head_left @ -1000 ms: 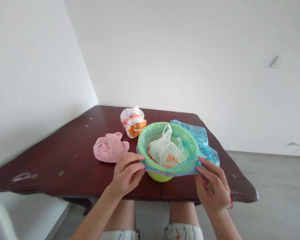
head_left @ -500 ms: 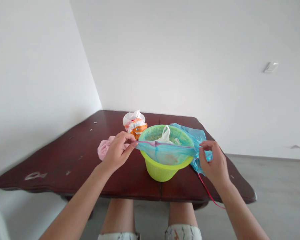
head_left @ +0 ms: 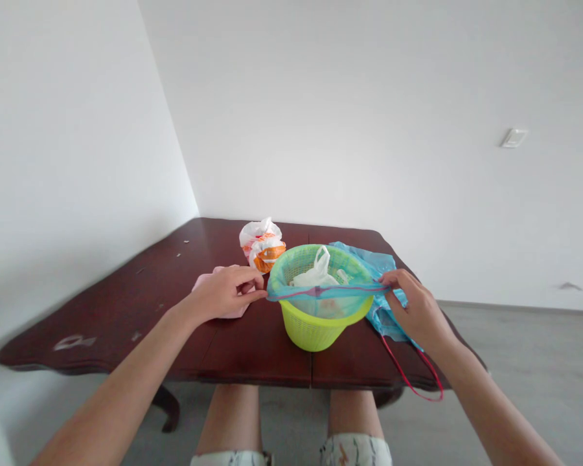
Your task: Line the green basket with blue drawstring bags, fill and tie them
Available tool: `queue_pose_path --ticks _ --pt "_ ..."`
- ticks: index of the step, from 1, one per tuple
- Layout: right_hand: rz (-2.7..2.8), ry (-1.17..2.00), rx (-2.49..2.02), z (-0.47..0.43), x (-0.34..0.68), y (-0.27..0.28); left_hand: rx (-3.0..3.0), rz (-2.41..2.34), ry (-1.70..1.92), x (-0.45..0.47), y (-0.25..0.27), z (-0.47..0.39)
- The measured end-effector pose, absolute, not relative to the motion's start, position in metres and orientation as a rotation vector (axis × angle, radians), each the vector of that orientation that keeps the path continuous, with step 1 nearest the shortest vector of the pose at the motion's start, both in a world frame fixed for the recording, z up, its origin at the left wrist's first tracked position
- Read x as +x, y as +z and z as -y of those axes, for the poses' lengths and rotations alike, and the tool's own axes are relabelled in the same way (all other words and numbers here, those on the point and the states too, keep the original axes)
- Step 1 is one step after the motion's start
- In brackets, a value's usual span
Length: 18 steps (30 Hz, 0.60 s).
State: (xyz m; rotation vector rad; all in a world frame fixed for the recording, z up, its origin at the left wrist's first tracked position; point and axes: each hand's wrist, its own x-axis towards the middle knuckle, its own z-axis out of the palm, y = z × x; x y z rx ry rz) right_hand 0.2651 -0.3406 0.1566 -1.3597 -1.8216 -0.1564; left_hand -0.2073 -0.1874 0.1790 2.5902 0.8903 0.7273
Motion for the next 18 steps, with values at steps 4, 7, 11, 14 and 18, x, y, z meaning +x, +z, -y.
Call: queue_pose_path --ticks 4,7,11,14,18 --pt "1.76 -0.068 -1.336 0.339 0.273 0.155 2.453 -1.092 0.77 -0.204 0.168 0.178" --pt "1.733 -0.004 -1.313 0.332 0.271 0.153 2.192 -1.055 0.827 -0.19 0.148 0.169" --pt "1.656 0.149 -1.234 0.313 0.267 0.138 1.774 -0.864 0.8 -0.162 0.118 0.157" --pt "1.603 0.25 -1.205 0.3 0.271 0.121 1.611 -0.843 0.928 -0.144 0.104 0.151" --pt "1.534 0.264 -1.312 0.287 0.283 0.107 1.473 -0.835 0.993 -0.133 0.1 0.146"
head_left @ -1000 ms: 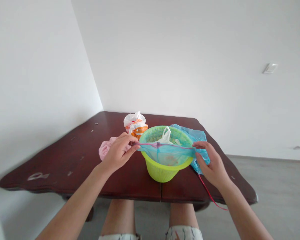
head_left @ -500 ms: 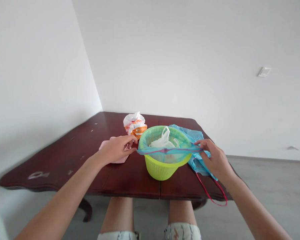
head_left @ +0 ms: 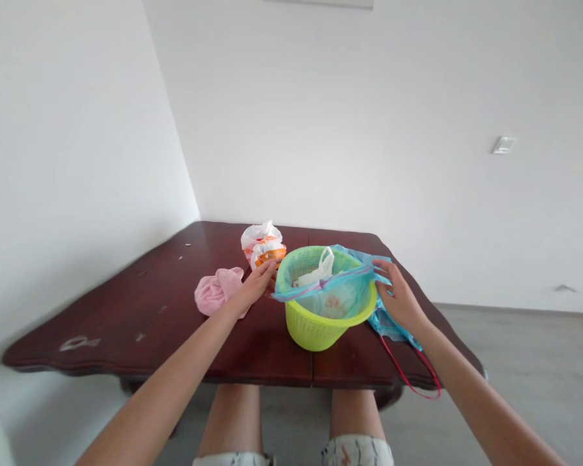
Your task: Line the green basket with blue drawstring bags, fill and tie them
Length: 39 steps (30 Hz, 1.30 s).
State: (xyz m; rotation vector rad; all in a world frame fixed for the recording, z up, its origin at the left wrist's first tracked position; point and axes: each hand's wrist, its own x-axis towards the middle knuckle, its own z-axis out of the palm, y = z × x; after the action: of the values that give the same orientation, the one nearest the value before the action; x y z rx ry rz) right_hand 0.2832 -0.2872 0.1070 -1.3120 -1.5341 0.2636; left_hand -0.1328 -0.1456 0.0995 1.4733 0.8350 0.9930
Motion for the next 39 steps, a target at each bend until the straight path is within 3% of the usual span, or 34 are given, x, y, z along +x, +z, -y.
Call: queue_pose_path --ticks 4,11,18,28,39 --pt "1.472 0.296 -1.405 0.275 0.288 0.109 1.316 -0.711 0.95 -0.132 0.106 0.143" --pt "1.306 0.875 -1.301 0.259 0.268 0.121 1.205 -0.656 0.879 -0.149 0.127 0.14" --pt "1.102 0.818 -1.273 0.24 0.266 0.136 1.446 -0.839 1.134 -0.14 0.142 0.117" --pt "1.034 0.42 -1.094 0.248 0.276 0.164 1.641 -0.793 1.363 -0.132 0.175 0.118" --pt "0.979 1.031 -1.267 0.24 0.29 0.169 1.546 -0.83 1.417 -0.103 0.183 0.082"
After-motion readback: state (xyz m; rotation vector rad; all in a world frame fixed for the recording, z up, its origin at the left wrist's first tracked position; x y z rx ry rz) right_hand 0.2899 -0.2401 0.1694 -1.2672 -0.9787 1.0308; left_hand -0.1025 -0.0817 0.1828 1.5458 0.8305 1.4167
